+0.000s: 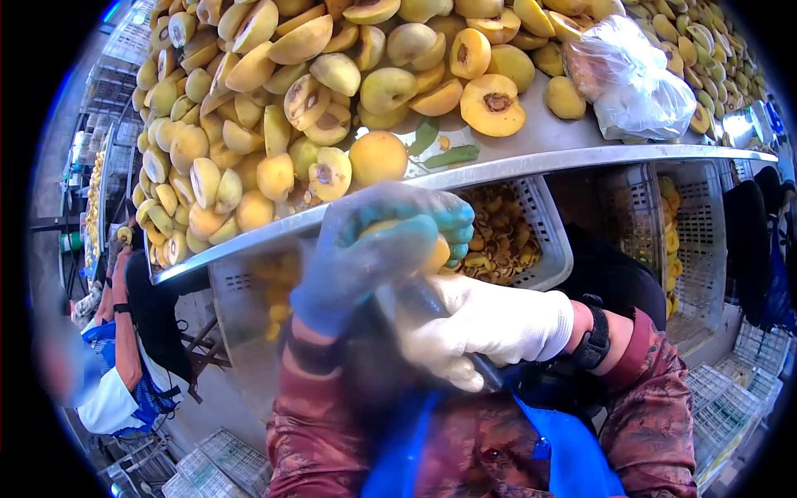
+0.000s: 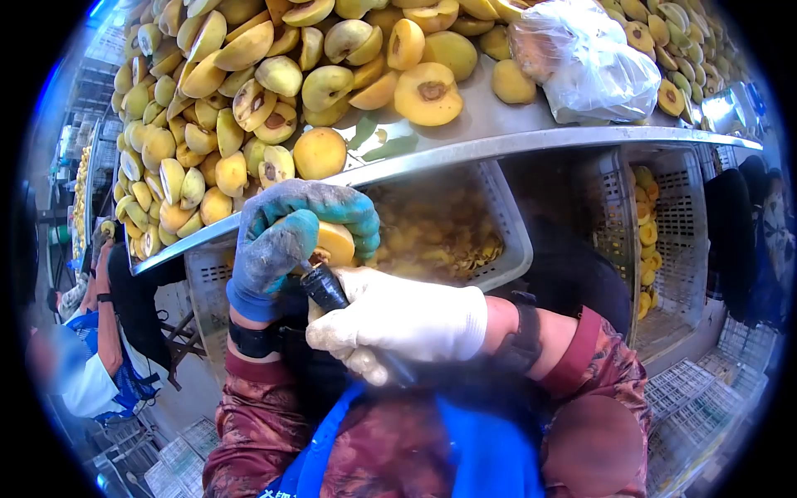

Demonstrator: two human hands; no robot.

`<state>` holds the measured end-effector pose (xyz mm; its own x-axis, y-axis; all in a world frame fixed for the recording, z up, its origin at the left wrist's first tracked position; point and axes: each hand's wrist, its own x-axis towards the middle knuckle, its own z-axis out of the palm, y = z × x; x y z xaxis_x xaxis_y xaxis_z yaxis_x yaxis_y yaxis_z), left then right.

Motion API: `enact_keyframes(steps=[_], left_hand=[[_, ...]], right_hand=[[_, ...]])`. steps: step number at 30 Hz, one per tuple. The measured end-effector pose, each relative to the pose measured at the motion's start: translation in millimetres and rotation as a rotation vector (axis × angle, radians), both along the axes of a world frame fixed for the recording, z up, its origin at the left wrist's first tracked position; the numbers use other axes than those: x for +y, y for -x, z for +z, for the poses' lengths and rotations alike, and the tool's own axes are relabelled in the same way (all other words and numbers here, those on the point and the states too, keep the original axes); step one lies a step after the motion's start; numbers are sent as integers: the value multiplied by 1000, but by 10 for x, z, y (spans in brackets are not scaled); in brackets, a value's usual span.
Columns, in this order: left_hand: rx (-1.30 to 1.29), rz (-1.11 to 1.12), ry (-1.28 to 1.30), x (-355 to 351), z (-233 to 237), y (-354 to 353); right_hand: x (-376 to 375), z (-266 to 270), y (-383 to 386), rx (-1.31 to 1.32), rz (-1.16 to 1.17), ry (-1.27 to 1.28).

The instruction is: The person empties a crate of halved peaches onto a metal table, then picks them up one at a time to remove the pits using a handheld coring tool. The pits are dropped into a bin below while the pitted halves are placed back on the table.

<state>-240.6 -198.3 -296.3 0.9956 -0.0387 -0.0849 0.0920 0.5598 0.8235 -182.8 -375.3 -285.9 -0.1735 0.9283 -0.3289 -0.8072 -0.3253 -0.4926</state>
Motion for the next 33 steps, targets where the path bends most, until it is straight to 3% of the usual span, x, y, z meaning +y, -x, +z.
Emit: enact_keyframes(steps=[4,7,8,11,13,14,15,18,20,21,23,26,29,30,33], left_hand=[[-34,-8,14,-20,-4,57],[-108,48,-56,-37,5,39],[-129,101,-118,-97,29,-5],[-156,265,-239,-183,22,-81],[-127,327,-65,-172,-39,-106],[-71,383,-139,-190,-9,-118],[71,418,206,-200,43,-145],[39,445,174,-138,-5,-140],[-32,431,120,-34,-28,-134],[18,552,182,-46,27,-147],[74,650,123,3,94,-111],[52,648,49,92,73,-61],[57,631,-117,93,-46,-44],[43,533,-146,41,10,-8],[-37,445,-201,-128,11,-22]], right_hand=[[-75,12,6,316,55,-34],[-61,58,-15,388,40,-82],[-47,75,-46,306,36,-74],[28,97,-65,-73,-20,-21],[108,33,-61,-568,-38,34],[129,-32,10,-864,-90,46],[144,-105,65,-1160,-146,56],[106,-189,-12,-1371,-129,-56],[43,-255,-102,-1675,-54,-145],[-11,-349,-158,-1796,9,-123],[-74,-557,-156,-2055,392,90],[-129,-414,-198,-1937,289,37],[-15,-198,-199,-1630,-105,-78],[-4,-123,-187,-1545,-210,-60],[79,-286,-187,-1765,-548,-161]])
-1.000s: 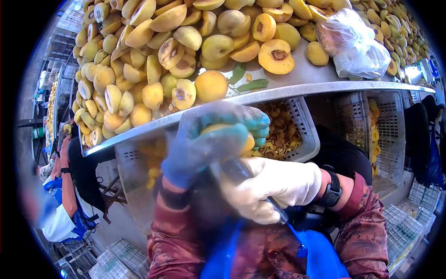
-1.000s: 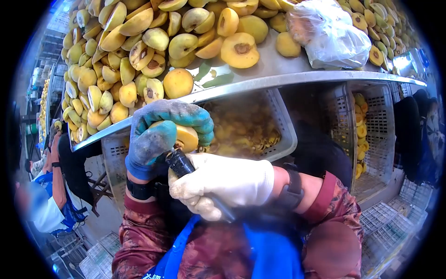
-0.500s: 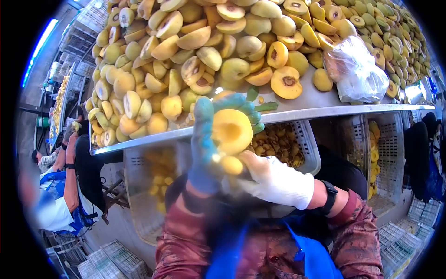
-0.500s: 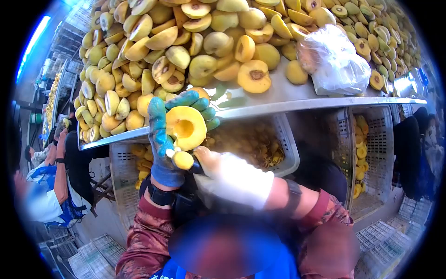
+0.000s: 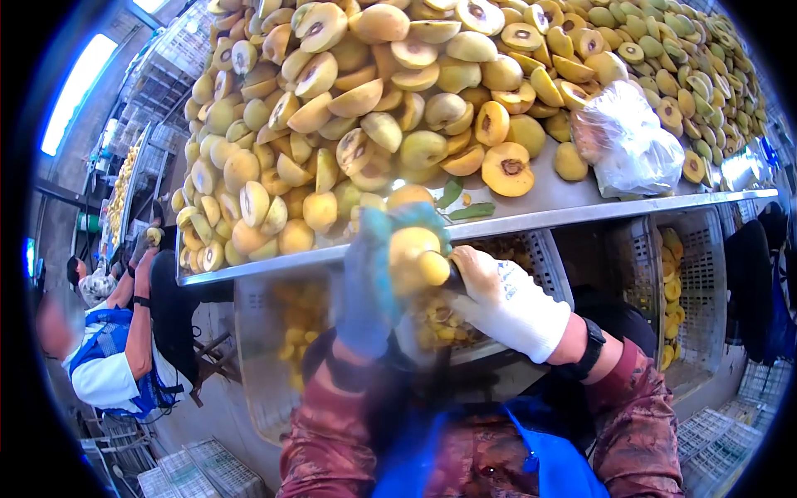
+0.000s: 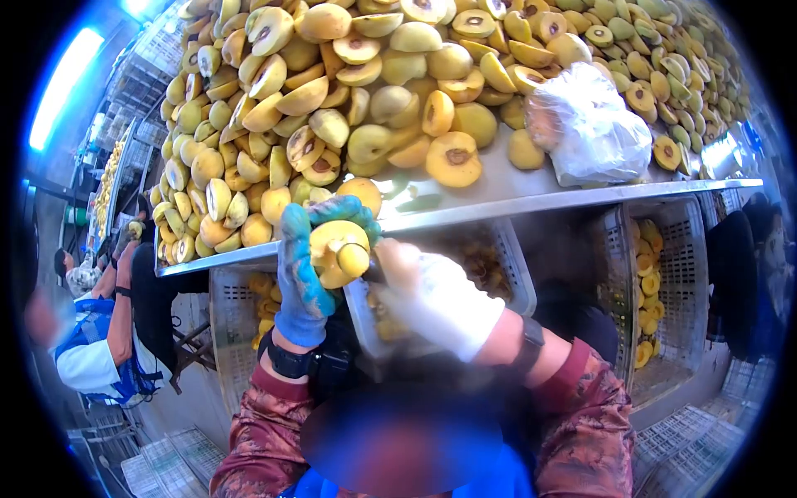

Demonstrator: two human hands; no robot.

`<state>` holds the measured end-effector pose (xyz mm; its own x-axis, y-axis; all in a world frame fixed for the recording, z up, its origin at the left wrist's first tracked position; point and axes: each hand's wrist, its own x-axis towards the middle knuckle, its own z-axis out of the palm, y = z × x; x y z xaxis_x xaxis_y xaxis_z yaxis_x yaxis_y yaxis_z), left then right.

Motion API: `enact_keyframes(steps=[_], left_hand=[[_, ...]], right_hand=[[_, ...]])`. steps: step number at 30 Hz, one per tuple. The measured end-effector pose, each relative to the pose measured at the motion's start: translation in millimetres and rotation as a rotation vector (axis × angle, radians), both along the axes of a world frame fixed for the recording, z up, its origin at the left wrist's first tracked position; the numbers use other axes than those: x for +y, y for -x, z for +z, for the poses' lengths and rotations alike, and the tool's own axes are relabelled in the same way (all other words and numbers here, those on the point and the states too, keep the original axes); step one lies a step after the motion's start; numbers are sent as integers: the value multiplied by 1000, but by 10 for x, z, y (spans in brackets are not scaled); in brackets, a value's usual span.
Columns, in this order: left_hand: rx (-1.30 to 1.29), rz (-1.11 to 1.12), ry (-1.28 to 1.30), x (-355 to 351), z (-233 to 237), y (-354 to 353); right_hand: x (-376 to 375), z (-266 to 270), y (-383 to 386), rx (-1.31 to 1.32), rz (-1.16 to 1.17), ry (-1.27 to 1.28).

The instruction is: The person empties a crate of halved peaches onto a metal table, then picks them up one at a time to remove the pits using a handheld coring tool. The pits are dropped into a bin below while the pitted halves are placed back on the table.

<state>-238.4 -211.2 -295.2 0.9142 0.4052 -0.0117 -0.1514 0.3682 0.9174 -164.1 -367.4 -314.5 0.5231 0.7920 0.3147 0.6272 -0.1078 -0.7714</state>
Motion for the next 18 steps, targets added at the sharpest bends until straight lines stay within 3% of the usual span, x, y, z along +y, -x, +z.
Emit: enact_keyframes(steps=[1,3,5,6,7,8,10,11,13,14,16,18], left_hand=[[7,-16,-398,47,30,17],[20,52,-470,-11,0,18],[81,93,-602,-1,-6,46],[137,96,-695,37,8,79],[147,102,-653,76,12,112],[157,109,-611,115,17,145],[84,131,-259,217,20,242],[113,188,-544,322,65,347],[164,242,-515,509,192,634],[214,340,-671,671,146,809],[649,302,-1181,1144,119,1192],[929,223,-2021,1055,307,1216]], right_hand=[[17,-29,6,82,2,-15],[-18,23,39,392,-22,91],[-23,45,28,305,13,195],[-39,21,-8,65,52,246],[-63,9,-33,-177,89,294],[-85,25,-37,-206,110,325],[-124,59,-44,-265,155,385],[-154,-10,-49,-287,154,409],[-227,-42,-64,-281,161,567],[-260,-47,-74,-274,160,646],[-310,-72,-100,-279,168,616],[-348,-190,-113,-298,154,477]])
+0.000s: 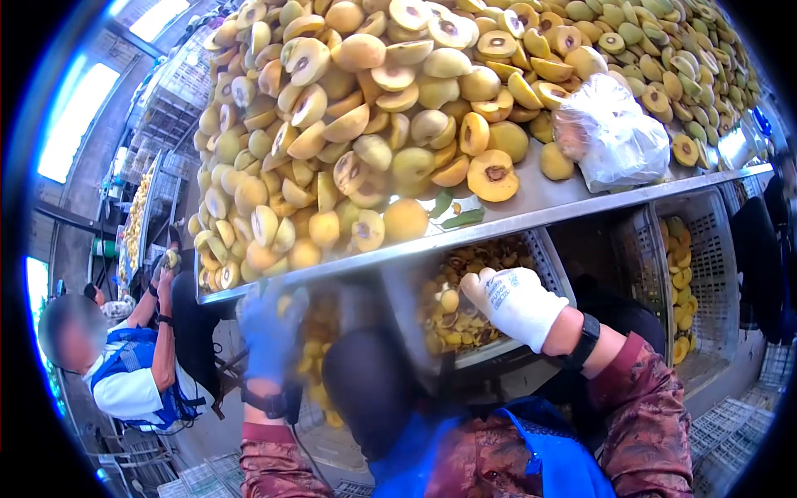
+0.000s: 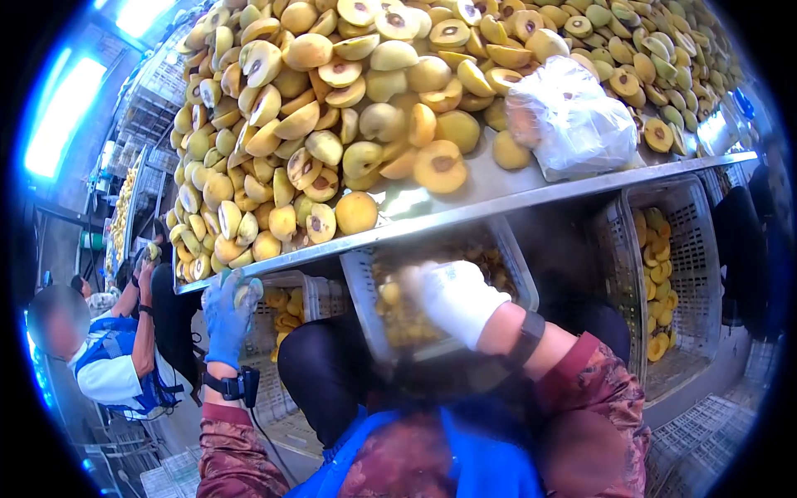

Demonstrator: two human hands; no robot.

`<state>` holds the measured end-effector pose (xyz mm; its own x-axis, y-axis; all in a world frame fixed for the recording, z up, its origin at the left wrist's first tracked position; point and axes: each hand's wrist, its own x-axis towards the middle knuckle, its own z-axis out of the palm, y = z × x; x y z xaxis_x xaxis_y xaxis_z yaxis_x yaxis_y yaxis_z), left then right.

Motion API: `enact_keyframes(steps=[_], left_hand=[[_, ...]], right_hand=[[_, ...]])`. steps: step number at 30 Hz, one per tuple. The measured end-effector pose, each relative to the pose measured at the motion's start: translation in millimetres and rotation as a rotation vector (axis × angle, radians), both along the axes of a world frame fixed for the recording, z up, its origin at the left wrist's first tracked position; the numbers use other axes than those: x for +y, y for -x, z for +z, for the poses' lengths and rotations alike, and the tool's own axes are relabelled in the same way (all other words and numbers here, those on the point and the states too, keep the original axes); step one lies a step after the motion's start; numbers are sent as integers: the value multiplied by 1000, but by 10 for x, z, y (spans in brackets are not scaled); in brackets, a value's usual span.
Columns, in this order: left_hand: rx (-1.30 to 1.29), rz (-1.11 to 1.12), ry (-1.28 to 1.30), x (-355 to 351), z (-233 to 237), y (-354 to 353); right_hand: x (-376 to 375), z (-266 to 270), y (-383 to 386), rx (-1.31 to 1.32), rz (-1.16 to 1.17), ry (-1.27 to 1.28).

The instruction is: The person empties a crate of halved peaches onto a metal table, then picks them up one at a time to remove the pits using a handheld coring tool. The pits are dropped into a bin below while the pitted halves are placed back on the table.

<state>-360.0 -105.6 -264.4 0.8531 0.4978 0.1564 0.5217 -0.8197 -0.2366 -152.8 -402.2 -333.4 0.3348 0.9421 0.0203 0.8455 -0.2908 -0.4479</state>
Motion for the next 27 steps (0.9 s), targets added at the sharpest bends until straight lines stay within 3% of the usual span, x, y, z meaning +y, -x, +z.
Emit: enact_keyframes(steps=[3,7,13,18,20,22,25,27], left_hand=[[-310,-354,135,-41,1,-309],[-281,-509,228,-386,-97,-1253],[365,-310,250,-559,-316,-2024],[326,-246,370,-574,-355,-2093],[265,-215,446,-584,-340,-2072],[148,-246,475,-498,-431,-2020],[-240,-266,605,-357,-515,-1830],[-565,-175,1214,-277,-395,-1659]], right_hand=[[12,-105,-11,-34,-17,10],[42,-51,-91,-27,-91,1],[85,-57,-208,38,-176,10],[34,-16,-243,105,-219,-155],[54,69,-316,235,-272,-178],[61,115,-365,238,-299,-425],[-2,392,-397,477,-456,-317],[8,364,-371,628,-459,-340]])
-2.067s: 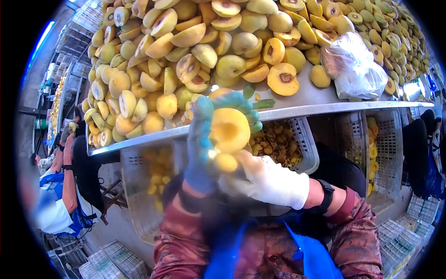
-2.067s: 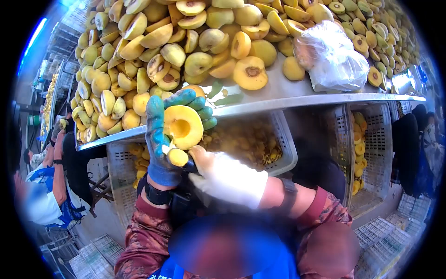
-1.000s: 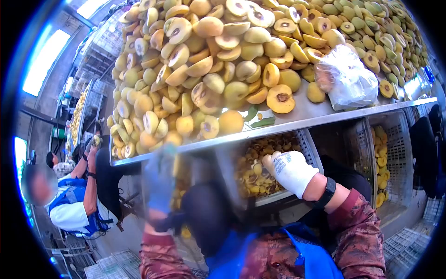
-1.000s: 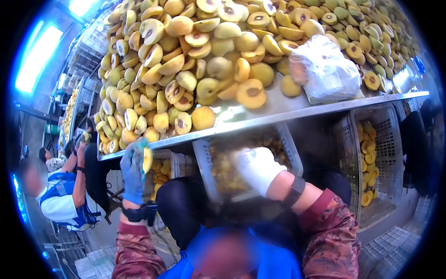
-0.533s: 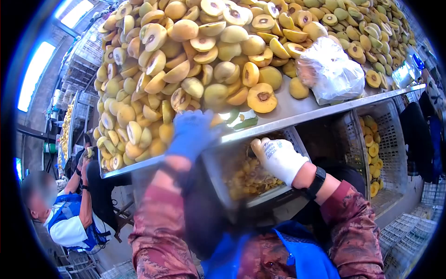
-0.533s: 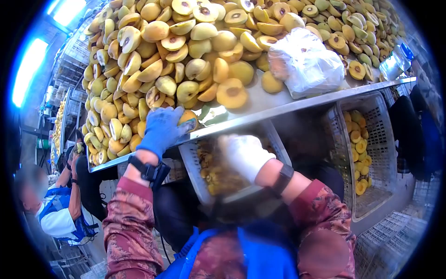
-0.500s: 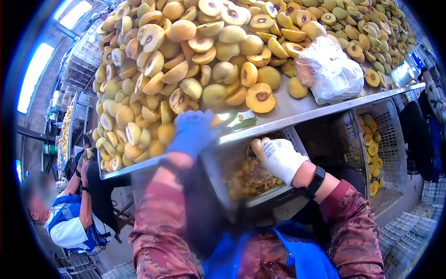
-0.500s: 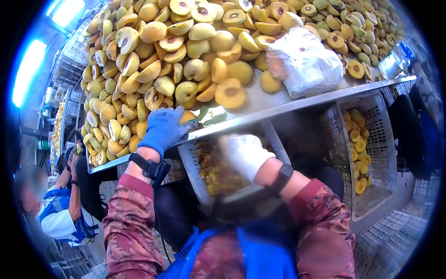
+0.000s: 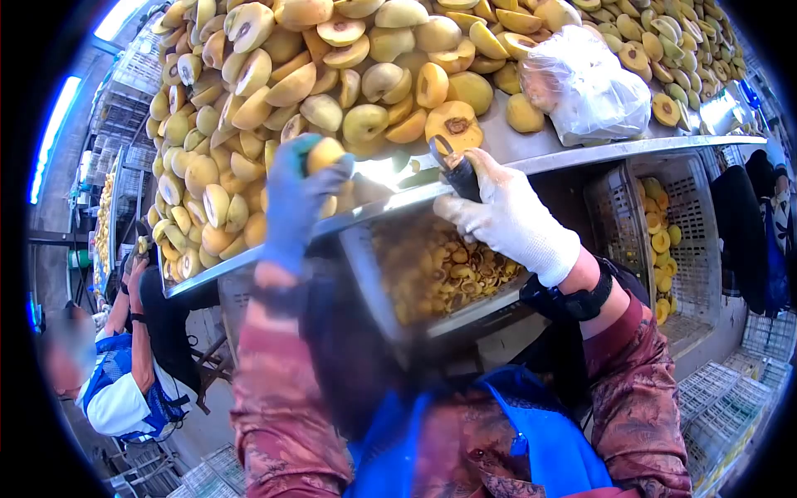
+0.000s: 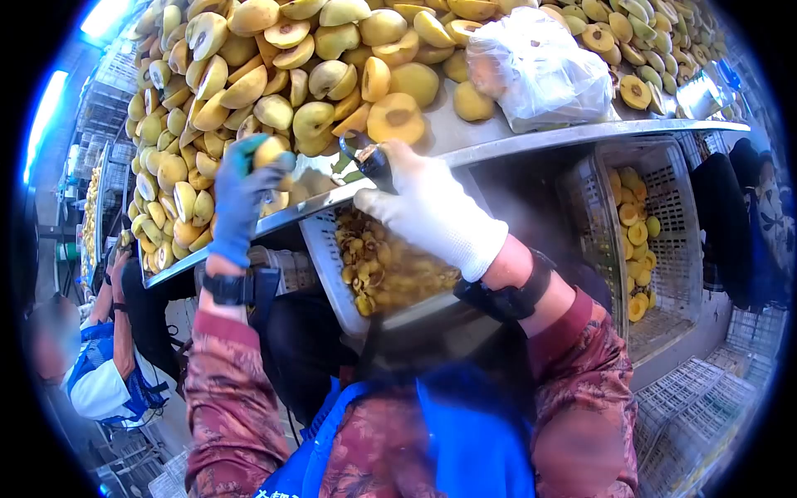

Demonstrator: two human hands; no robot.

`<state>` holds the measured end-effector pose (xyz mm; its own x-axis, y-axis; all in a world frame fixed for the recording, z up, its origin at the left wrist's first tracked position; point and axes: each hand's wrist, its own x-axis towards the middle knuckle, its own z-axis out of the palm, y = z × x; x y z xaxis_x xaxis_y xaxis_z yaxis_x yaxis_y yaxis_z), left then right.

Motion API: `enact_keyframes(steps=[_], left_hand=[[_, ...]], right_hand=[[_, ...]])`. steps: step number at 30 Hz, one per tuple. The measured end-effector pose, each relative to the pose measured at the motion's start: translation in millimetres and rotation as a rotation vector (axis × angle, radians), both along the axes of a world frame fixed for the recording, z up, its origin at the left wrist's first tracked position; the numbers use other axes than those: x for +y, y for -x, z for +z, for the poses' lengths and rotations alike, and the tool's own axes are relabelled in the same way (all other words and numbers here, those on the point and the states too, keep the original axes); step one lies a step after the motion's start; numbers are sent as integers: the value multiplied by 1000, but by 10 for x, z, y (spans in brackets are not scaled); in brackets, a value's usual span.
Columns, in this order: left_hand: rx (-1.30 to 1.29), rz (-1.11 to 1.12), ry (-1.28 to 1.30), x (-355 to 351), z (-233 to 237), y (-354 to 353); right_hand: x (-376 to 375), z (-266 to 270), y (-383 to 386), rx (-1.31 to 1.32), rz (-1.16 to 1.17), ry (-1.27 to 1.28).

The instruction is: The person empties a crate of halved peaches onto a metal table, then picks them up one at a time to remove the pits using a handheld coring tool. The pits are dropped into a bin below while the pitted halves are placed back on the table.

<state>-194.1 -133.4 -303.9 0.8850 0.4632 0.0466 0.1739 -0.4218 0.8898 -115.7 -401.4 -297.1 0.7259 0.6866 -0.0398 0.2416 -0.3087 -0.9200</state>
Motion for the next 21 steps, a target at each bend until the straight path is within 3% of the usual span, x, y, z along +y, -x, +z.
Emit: enact_keyframes(steps=[3,4,5,7,9,11,19,20,21], left_hand=[[-344,95,860,-240,186,276],[-393,10,1100,-281,169,347],[-459,-11,1086,-295,67,372],[-421,180,1153,-393,-43,357],[-392,185,1357,-535,-46,287],[-388,119,1382,-612,-67,269],[-442,187,1105,-888,16,244],[-420,89,954,-863,-6,259],[-437,93,957,-885,4,255]], right_hand=[[97,39,112,17,60,-89],[130,64,166,-7,88,-116],[158,30,196,-36,124,-98],[219,-22,257,43,179,-78],[280,-29,300,34,193,-23],[323,-78,316,6,174,2],[455,-103,353,-76,147,-43],[465,-118,355,-76,144,-39],[474,-132,359,-77,142,-36]])
